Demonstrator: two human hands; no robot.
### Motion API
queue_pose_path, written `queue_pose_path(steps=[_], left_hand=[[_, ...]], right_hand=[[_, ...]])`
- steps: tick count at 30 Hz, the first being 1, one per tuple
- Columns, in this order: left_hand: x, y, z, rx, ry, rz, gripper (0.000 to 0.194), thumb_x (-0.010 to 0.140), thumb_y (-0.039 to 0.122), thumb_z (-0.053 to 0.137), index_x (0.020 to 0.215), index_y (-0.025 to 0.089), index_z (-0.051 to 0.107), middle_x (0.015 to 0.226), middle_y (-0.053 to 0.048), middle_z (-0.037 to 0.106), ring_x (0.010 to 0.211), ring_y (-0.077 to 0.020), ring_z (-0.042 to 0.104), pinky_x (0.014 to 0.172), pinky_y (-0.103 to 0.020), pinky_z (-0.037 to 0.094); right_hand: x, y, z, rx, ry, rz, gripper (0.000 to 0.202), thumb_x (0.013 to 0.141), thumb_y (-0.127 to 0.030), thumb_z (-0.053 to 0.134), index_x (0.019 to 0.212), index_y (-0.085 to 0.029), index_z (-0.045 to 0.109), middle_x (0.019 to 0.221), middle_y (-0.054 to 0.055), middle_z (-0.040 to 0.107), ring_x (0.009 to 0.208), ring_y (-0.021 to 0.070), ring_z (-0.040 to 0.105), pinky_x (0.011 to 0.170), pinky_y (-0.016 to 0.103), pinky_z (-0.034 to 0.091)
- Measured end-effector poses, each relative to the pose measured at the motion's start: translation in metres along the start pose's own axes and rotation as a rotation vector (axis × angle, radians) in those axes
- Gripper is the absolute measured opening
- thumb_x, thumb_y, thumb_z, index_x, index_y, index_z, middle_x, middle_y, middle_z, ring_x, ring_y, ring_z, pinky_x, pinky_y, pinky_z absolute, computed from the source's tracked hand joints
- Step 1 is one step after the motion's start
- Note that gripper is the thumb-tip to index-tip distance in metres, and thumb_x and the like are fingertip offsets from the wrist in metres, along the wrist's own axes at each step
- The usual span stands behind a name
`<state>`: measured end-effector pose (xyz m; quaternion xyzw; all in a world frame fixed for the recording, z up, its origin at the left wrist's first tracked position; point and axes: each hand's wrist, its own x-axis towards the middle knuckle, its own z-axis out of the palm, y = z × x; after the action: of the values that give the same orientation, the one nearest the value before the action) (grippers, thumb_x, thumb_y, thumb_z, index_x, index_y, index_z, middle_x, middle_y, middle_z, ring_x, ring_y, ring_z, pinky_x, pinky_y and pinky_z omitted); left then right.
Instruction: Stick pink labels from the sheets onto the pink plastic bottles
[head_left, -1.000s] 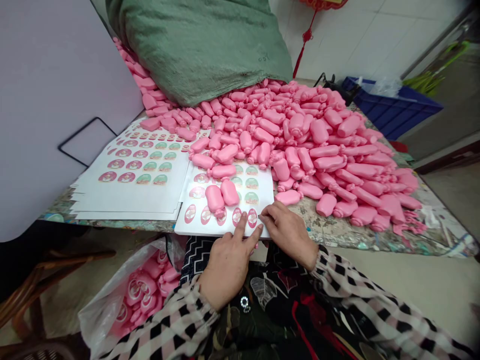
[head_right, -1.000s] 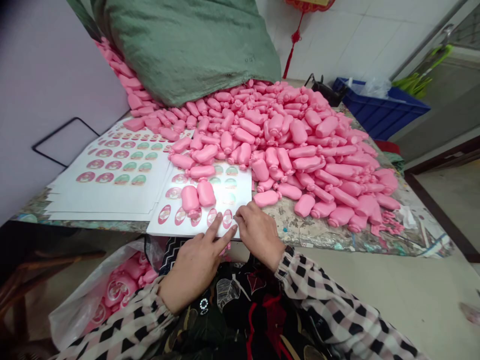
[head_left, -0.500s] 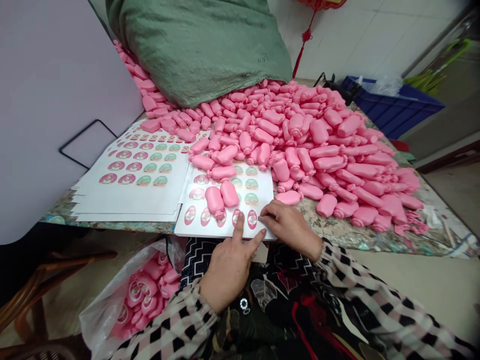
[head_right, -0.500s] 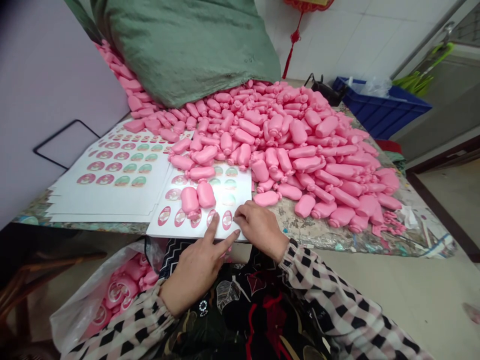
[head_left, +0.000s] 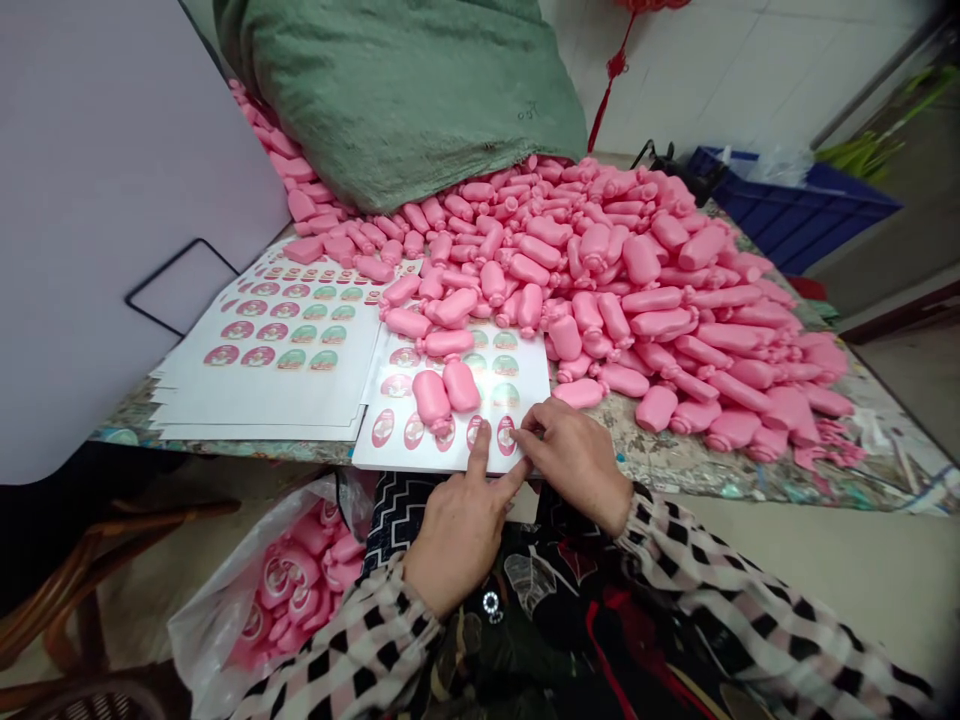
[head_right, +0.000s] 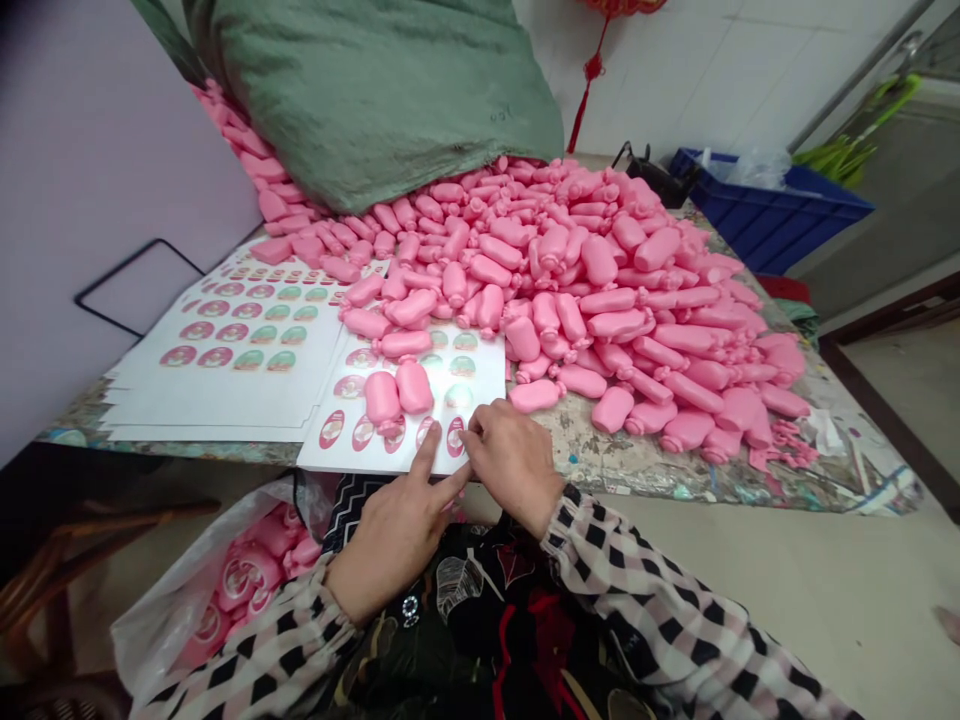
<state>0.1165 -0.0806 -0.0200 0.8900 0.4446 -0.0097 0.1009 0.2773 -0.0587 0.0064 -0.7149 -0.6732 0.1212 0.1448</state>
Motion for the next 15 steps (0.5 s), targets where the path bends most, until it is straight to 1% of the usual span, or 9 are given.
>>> queue_pose_path(steps=[3, 6, 9, 11, 13, 14, 15], left_hand=[[-0.001, 0.000, -0.001, -0.006, 0.001, 0.001, 0.080, 0.083, 0.014, 0.045, 0.143, 0.043, 0.001, 0.153, -0.018, 0.005, 0.081, -0.0215, 0.064, 0.069, -0.037, 0.050], [0.000, 0.000, 0.000, -0.015, -0.002, 0.009, 0.078, 0.084, 0.015, 0.045, 0.143, 0.043, 0.003, 0.152, -0.019, 0.005, 0.080, -0.0217, 0.064, 0.067, -0.037, 0.050], [0.001, -0.001, 0.002, -0.034, 0.004, 0.015, 0.074, 0.084, 0.016, 0.046, 0.142, 0.044, 0.010, 0.153, -0.019, 0.001, 0.079, -0.0224, 0.065, 0.066, -0.038, 0.051], [-0.001, -0.003, 0.004, -0.079, 0.022, 0.021, 0.070, 0.084, 0.015, 0.044, 0.142, 0.043, 0.016, 0.153, -0.019, 0.000, 0.082, -0.0243, 0.065, 0.066, -0.039, 0.051], [-0.005, -0.006, 0.005, -0.174, 0.055, 0.058, 0.065, 0.086, 0.014, 0.041, 0.141, 0.042, 0.021, 0.152, -0.018, 0.006, 0.090, -0.0265, 0.064, 0.071, -0.041, 0.050], [-0.008, -0.007, 0.004, -0.244, 0.080, 0.088, 0.062, 0.087, 0.015, 0.039, 0.141, 0.041, 0.023, 0.152, -0.016, 0.013, 0.096, -0.0272, 0.062, 0.076, -0.042, 0.049], [-0.012, -0.009, 0.003, -0.336, 0.109, 0.119, 0.059, 0.088, 0.017, 0.039, 0.141, 0.039, 0.026, 0.149, -0.014, 0.023, 0.101, -0.0271, 0.060, 0.083, -0.043, 0.047]], right_hand=[[-0.002, -0.007, -0.006, -0.045, 0.014, -0.042, 0.018, 0.086, -0.035, 0.052, 0.075, -0.022, 0.059, 0.078, 0.000, 0.060, 0.069, 0.0131, 0.054, 0.055, 0.026, 0.026], [-0.004, -0.011, -0.013, -0.038, 0.055, -0.057, 0.019, 0.086, -0.035, 0.052, 0.075, -0.021, 0.060, 0.078, 0.000, 0.060, 0.067, 0.0131, 0.054, 0.055, 0.026, 0.027], [-0.004, -0.009, -0.020, 0.044, 0.100, -0.069, 0.020, 0.085, -0.037, 0.054, 0.074, -0.021, 0.060, 0.078, 0.000, 0.060, 0.069, 0.0131, 0.055, 0.057, 0.025, 0.030], [-0.005, -0.003, -0.022, 0.124, 0.108, -0.059, 0.020, 0.084, -0.039, 0.057, 0.073, -0.022, 0.061, 0.078, -0.001, 0.061, 0.069, 0.0133, 0.055, 0.058, 0.025, 0.032], [-0.006, 0.007, -0.021, 0.220, 0.113, -0.022, 0.020, 0.082, -0.040, 0.059, 0.073, -0.022, 0.062, 0.076, -0.001, 0.061, 0.069, 0.0137, 0.055, 0.058, 0.025, 0.033], [-0.007, 0.013, -0.020, 0.277, 0.123, 0.004, 0.020, 0.081, -0.040, 0.060, 0.072, -0.022, 0.062, 0.076, -0.001, 0.062, 0.068, 0.0139, 0.054, 0.058, 0.025, 0.034], [-0.008, 0.018, -0.018, 0.339, 0.134, 0.028, 0.021, 0.079, -0.041, 0.061, 0.072, -0.022, 0.063, 0.076, 0.000, 0.062, 0.068, 0.0140, 0.054, 0.058, 0.025, 0.035]])
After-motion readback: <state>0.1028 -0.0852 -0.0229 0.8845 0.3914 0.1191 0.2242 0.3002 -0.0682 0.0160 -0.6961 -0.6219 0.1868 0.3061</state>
